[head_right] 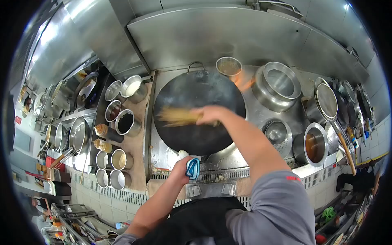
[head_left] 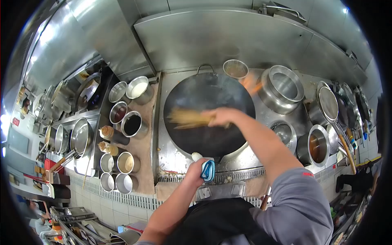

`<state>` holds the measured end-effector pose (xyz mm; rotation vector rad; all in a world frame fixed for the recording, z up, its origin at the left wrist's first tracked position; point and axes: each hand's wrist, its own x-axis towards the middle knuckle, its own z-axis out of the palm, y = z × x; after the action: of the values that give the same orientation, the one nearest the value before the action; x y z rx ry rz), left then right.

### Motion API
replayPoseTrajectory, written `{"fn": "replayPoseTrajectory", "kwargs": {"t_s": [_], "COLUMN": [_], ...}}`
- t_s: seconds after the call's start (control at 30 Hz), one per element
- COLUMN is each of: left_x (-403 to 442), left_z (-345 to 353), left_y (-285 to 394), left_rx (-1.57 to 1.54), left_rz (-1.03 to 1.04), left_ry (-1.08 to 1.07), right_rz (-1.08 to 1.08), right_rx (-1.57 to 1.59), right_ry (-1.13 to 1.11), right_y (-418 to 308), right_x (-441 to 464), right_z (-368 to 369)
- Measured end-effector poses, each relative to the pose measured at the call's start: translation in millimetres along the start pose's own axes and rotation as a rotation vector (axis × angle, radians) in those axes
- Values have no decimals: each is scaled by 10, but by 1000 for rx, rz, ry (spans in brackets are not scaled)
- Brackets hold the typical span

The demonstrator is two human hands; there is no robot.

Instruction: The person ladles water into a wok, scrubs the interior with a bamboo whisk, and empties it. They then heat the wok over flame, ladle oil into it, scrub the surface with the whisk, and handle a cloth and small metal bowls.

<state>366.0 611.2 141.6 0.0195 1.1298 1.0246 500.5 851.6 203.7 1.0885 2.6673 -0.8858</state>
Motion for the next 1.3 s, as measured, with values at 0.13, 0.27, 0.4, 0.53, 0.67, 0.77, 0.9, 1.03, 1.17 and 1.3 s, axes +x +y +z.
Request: {"fn": "replayPoseTrajectory", "kwargs": {"t_s": [0.13, 0.27, 0.4, 0.53, 0.67, 0.77, 0.9, 1.03, 1.17, 1.3], "left_x": [-11, -11, -11, -3, 8, 30, 20, 44, 66, 88], "left_z": [41, 39, 24, 38, 58, 34, 44, 30, 59, 39], "left_y": [67, 45, 66, 7, 16, 0, -9, -25, -20, -32], "left_rx": [-8, 12, 34, -27, -24, 7, 11, 21, -19, 2], "left_rz": [-9, -18, -31, -7, -4, 7, 3, 2, 41, 44], "left_ry": [-5, -21, -47, -6, 4, 18, 14, 27, 1, 2], "right_rz": [506, 137, 277, 671, 466, 5, -65, 613, 587, -1], "right_rx": [-49, 701, -134, -215, 203, 293, 354, -291, -223, 210], "right_ry": [457, -264, -211, 857, 787, 449, -292, 360, 782, -7], "right_y": [4, -183, 260, 527, 184, 105, 27, 641, 209, -170], "right_x": [83, 53, -284, -175, 182, 630, 66, -142, -254, -258], "right_z": [-43, 396, -573, -958, -190, 941, 197, -710, -455, 501]}}
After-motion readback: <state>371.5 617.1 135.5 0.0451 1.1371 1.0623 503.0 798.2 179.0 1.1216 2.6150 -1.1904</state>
